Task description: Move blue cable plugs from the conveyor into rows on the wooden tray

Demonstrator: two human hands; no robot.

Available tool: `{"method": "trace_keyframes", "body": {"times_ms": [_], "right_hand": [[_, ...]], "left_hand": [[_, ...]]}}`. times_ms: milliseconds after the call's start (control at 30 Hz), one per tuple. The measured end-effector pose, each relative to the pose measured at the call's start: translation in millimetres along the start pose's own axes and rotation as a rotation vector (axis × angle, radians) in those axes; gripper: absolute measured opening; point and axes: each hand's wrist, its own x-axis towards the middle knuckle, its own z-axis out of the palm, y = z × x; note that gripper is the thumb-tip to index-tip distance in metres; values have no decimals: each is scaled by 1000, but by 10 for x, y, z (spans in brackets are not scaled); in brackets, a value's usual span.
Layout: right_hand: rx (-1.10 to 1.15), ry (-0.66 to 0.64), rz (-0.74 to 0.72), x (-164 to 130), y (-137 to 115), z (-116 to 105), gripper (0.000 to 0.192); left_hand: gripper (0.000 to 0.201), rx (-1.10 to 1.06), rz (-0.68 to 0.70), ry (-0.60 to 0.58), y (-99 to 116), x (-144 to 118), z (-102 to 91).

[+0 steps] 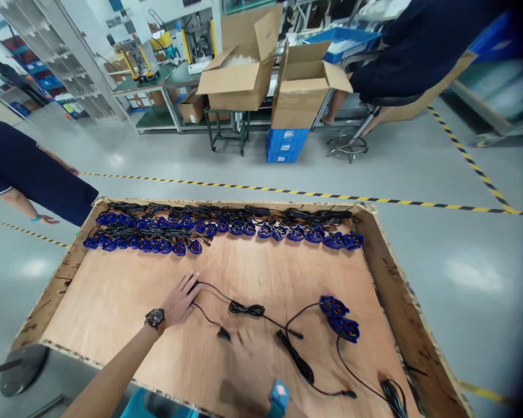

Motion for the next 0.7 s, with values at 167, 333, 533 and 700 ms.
{"method": "trace_keyframes", "body": {"times_ms": [167,333,533,700], "right_hand": [[-233,155,18,402,586,-256,58],[-168,36,26,823,791,-214,31],[313,99,56,1900,1012,-714,31],[385,-44,-235,2840,829,-904,37]], "left_hand": [[55,-70,-272,226,391,166,249],[60,-136,-592,376,778,562,366],[62,-282,-896,503,1019,1280,308],[60,-362,-1193,600,1158,1937,200]]}}
